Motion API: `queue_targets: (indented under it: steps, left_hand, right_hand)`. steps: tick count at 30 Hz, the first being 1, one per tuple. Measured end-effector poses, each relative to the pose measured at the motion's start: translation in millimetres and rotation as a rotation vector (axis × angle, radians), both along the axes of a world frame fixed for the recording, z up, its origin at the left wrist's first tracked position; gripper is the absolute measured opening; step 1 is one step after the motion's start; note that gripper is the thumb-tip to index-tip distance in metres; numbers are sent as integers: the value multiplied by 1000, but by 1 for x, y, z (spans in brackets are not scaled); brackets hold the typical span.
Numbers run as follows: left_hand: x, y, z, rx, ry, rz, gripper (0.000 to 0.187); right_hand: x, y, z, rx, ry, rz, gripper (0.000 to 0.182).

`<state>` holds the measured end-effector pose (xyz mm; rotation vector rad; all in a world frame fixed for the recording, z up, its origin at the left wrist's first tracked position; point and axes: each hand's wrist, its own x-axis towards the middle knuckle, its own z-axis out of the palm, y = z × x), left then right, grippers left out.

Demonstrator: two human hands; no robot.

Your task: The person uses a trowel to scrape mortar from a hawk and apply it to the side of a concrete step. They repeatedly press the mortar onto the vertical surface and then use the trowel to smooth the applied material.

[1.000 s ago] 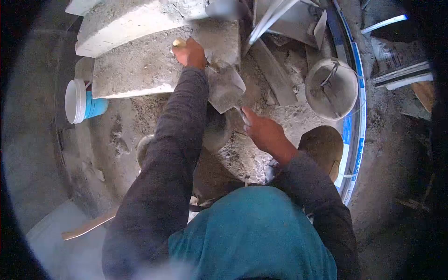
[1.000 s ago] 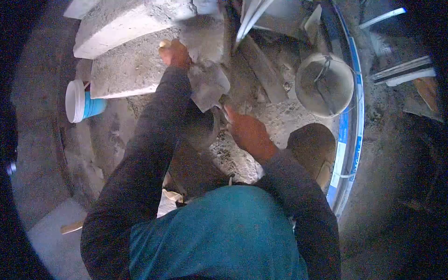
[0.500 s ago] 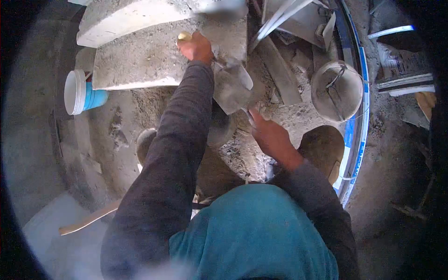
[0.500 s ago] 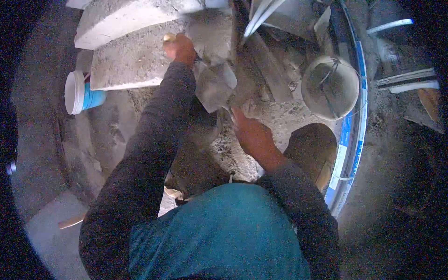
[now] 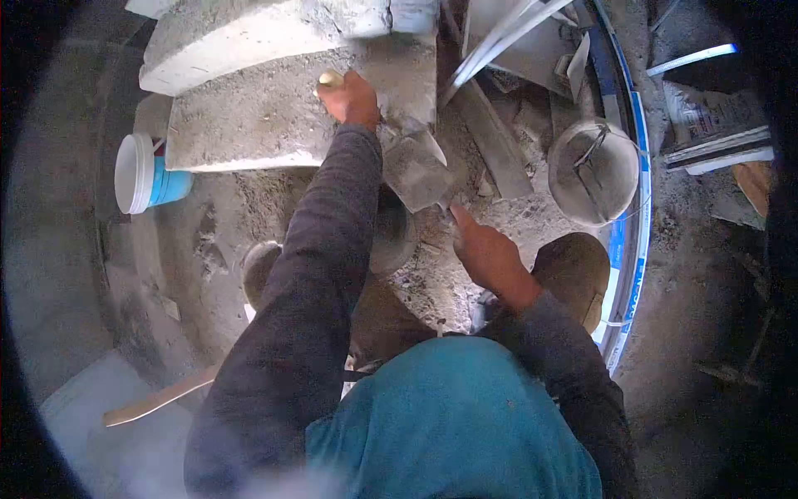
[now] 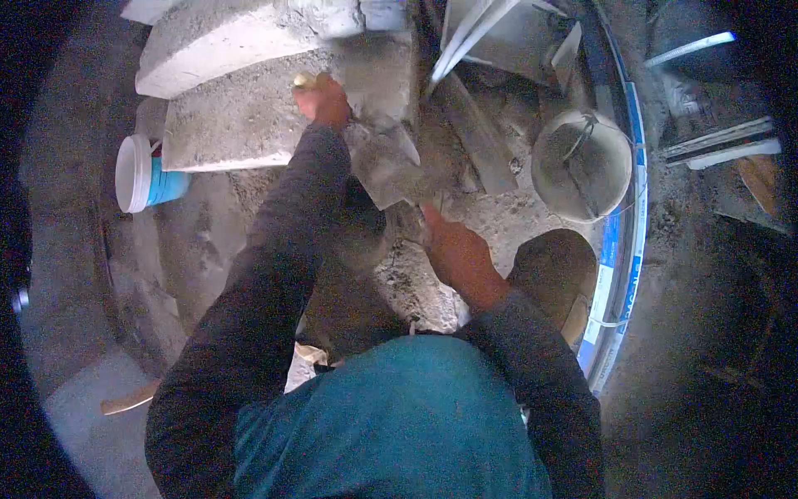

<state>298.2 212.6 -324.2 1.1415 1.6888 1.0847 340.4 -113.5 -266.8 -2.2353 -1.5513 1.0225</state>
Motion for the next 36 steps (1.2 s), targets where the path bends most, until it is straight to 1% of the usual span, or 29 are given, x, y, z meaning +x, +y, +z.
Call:
queue_targets:
  steps: [1,2,3,4,6,7,8,9,11,12,13,14,15,17,18,20,21,23,24,25,27,28,29,31,33,34,35,36]
  left_hand:
    - [-1,8,-15,16,-31,4,58]
    - [-1,7,-18,20,-59,12,59]
    - [2,8,-21,18,-58,9,59]
    - [3,6,-16,19,-40,22,59]
    - [-8,0,-20,2,-7,45,59]
    - [-11,3,-26,14,-53,-13,59]
    - [-7,4,-28,37,-109,-72,60]
    - [-2,4,-27,51,-121,-79,60]
    - [-2,7,-27,93,-13,3,57]
    - [-3,12,-31,65,75,-8,56]
    - [-3,12,-29,61,80,-4,56]
    - [-4,11,-28,51,-13,-32,57]
    - [-6,8,-28,41,-108,-56,57]
    - [-8,-6,-15,6,-53,-47,58]
    - [-2,-6,-2,-1,-17,-33,59]
    - [3,3,-4,54,-22,-37,60]
    - [-1,1,-12,73,-1,-36,61]
    - [-1,8,-21,55,18,-53,61]
    - [-6,9,-29,46,29,-63,62]
    - [-11,6,-34,33,39,-57,62]
    - [-3,11,-30,63,-40,-34,60]
    - [-7,1,-23,140,-103,-108,57]
    - [-5,10,-27,162,-117,-108,57]
    - [-5,17,-43,168,-40,-68,54]
    - [1,5,-18,157,-21,-51,54]
    - [1,7,-16,99,21,-28,53]
    - [-2,5,-18,34,69,-7,53]
    - [-7,7,-34,21,78,-14,53]
  right_hand:
    - [0,4,10,-74,-8,-11,63]
    - [1,3,20,-159,-12,-18,62]
    - [4,0,26,-160,-11,-21,62]
    - [6,-4,30,-214,0,-23,61]
    - [4,-4,20,-286,24,-13,60]
    - [4,3,3,-201,10,-6,60]
    - [6,6,-2,-105,-16,-1,59]
    - [9,7,0,-91,-28,-8,59]
    - [6,9,6,-7,6,2,59]
    - [7,4,11,-9,9,7,59]
    - [10,0,20,-78,4,1,59]
    - [10,-4,23,-155,5,-1,59]
    - [8,0,12,-167,13,8,59]
    - [6,10,-10,-24,-1,25,60]
    - [7,10,-7,-11,-13,16,60]
    - [5,10,2,53,-7,-3,62]
    - [5,3,8,45,-2,2,62]
    - [11,-11,20,-244,-9,12,62]
    - [9,-15,16,-265,1,28,62]
    - [7,-18,14,-221,-2,6,62]
    - [9,-13,12,-152,-26,-28,62]
    - [8,-8,12,-145,-18,-20,61]
    - [11,-1,14,-130,-16,-13,60]
    - [11,-9,24,-145,-22,-13,60]
    - [13,-10,25,-175,-11,-7,60]
    - [15,-10,23,-209,6,-12,60]
    - [14,-13,22,-249,28,-19,61]
    - [10,-11,15,-262,38,-24,61]
